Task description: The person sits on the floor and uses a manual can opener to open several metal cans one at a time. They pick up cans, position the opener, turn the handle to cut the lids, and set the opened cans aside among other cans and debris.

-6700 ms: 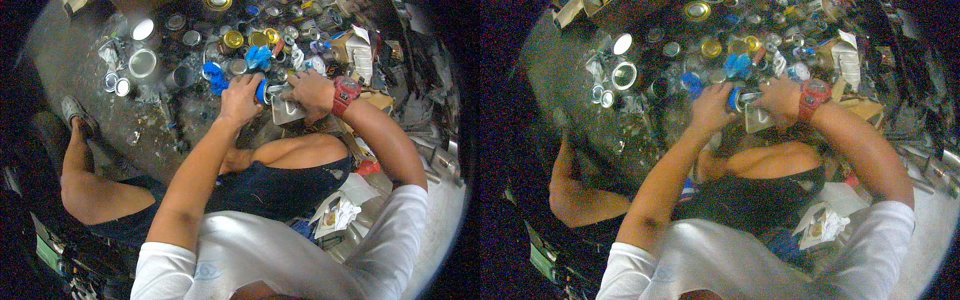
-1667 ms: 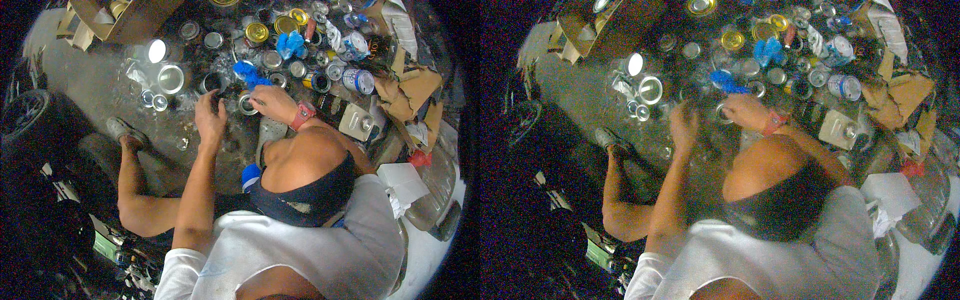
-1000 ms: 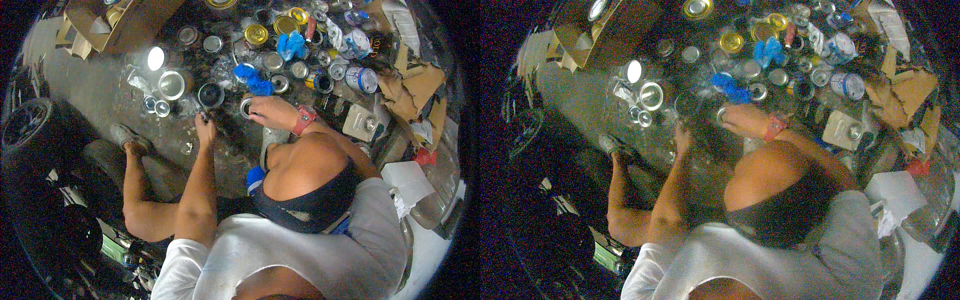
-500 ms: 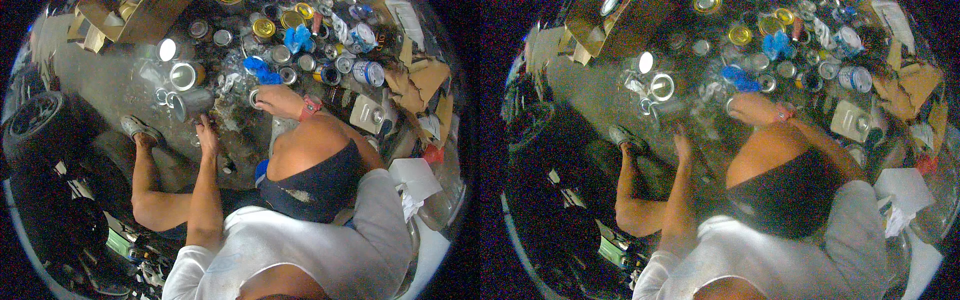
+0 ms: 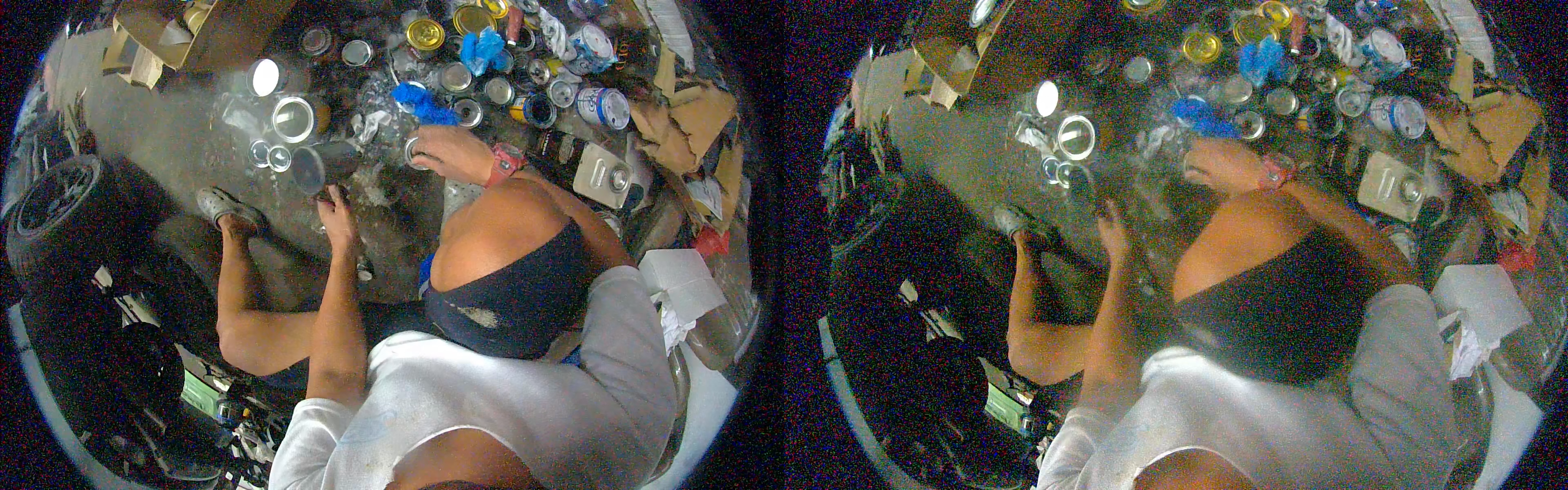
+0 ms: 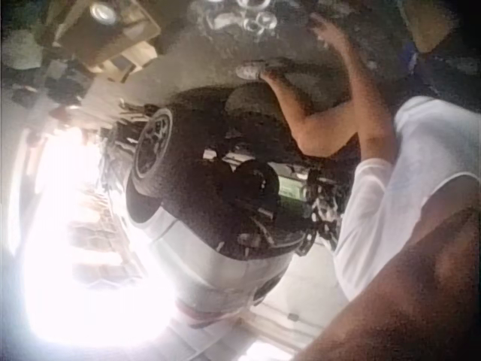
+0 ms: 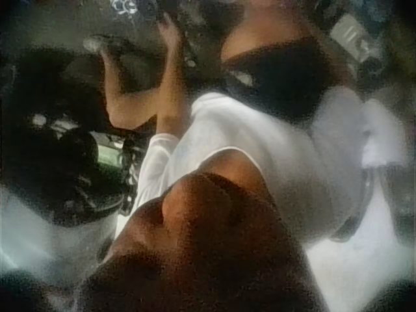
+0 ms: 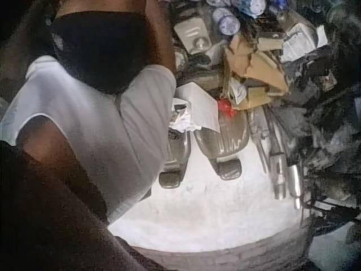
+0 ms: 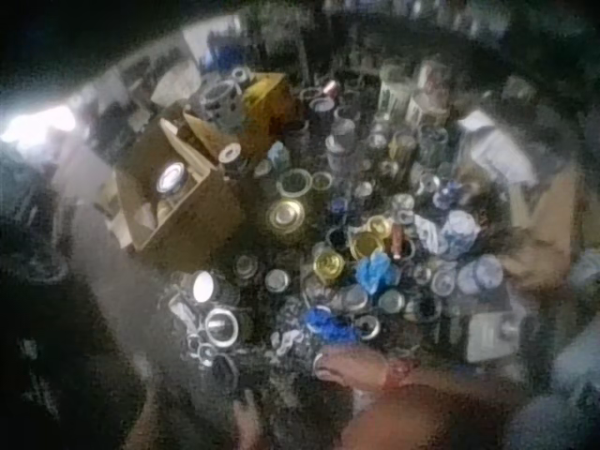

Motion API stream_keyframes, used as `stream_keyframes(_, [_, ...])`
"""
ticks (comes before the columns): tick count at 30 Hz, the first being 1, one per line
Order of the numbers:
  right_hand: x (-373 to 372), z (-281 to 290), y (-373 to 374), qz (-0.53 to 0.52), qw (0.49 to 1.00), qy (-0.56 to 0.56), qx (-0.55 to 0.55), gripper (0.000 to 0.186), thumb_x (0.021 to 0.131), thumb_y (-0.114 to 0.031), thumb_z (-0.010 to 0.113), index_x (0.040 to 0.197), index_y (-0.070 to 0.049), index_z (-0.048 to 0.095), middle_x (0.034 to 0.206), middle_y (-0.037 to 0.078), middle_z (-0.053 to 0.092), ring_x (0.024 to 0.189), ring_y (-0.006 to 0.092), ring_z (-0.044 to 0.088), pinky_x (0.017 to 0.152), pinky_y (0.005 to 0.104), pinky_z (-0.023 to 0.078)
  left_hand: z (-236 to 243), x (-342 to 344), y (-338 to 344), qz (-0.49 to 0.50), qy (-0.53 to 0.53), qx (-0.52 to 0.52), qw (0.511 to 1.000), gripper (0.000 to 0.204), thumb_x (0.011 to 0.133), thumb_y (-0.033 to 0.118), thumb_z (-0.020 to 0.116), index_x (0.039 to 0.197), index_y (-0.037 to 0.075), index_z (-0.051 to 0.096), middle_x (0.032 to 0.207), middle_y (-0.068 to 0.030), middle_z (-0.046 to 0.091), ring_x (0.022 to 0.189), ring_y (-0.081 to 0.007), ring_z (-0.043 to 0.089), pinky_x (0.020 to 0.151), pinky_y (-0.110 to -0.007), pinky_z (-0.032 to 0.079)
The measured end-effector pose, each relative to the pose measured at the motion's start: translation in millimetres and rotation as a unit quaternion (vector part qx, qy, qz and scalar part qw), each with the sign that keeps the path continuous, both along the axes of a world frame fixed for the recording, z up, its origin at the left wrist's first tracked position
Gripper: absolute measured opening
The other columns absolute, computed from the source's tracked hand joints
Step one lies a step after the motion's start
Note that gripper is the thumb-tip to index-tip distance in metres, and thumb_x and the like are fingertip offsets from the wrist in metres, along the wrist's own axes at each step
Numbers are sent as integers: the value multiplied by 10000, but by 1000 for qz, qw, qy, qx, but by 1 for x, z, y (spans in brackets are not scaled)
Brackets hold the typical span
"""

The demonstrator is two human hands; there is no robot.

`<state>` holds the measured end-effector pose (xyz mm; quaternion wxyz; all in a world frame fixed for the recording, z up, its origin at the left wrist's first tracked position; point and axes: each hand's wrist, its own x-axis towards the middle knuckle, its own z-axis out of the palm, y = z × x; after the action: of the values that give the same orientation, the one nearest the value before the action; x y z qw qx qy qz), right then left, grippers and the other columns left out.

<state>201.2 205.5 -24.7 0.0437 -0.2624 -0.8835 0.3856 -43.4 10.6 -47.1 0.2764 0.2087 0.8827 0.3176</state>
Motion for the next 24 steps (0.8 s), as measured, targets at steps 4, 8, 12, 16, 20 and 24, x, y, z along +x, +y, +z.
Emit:
stream_keyframes(4, [-1,6,2,-26,1000,6,-3,229,978,-270,647,1013,-46,681,960,163,648,947,389,647,806,502,525,-13,-1,-19,-89,95,-36,991,315,1026,223,612,1155,-64,612,1023,-192,678,926,-322,606,843,-423,475])
stream_keyframes(8, [1,-10,-3,1,999,44,9,237,974,-267,659,1041,-42,689,955,156,646,938,382,646,806,497,521,-15,-3,-18,-174,107,-43,978,388,977,51,586,1360,1,560,1236,-231,703,1171,-404,677,996,-444,516])
stream_keyframes(12, [-8,9,3,-12,1000,-26,-9,219,971,-244,664,1026,-33,683,958,154,644,941,378,644,806,496,517,-2,11,-11,-181,145,51,971,434,974,49,589,1402,89,527,1200,-236,702,1096,-437,683,930,-481,531])
stream_keyframes(16, [-2,9,2,1,1000,8,-25,202,971,-233,664,996,-33,685,958,158,638,939,379,641,804,493,515,2,15,-6,-176,135,29,975,442,984,77,602,1414,104,506,1181,-240,702,1048,-454,680,891,-504,529])
stream_keyframes(20, [-8,17,3,-32,998,29,38,200,968,-230,667,979,-32,684,962,159,639,938,383,639,806,486,518,11,16,-1,-181,142,43,972,443,987,88,611,1415,116,503,1166,-248,699,1015,-468,674,870,-520,524])
stream_keyframes(24, [-7,8,3,5,999,31,-17,204,973,-229,664,975,-25,673,963,162,639,936,385,638,807,489,518,5,13,-3,-174,119,38,977,442,991,98,611,1419,115,501,1163,-253,697,1034,-472,669,881,-520,523])
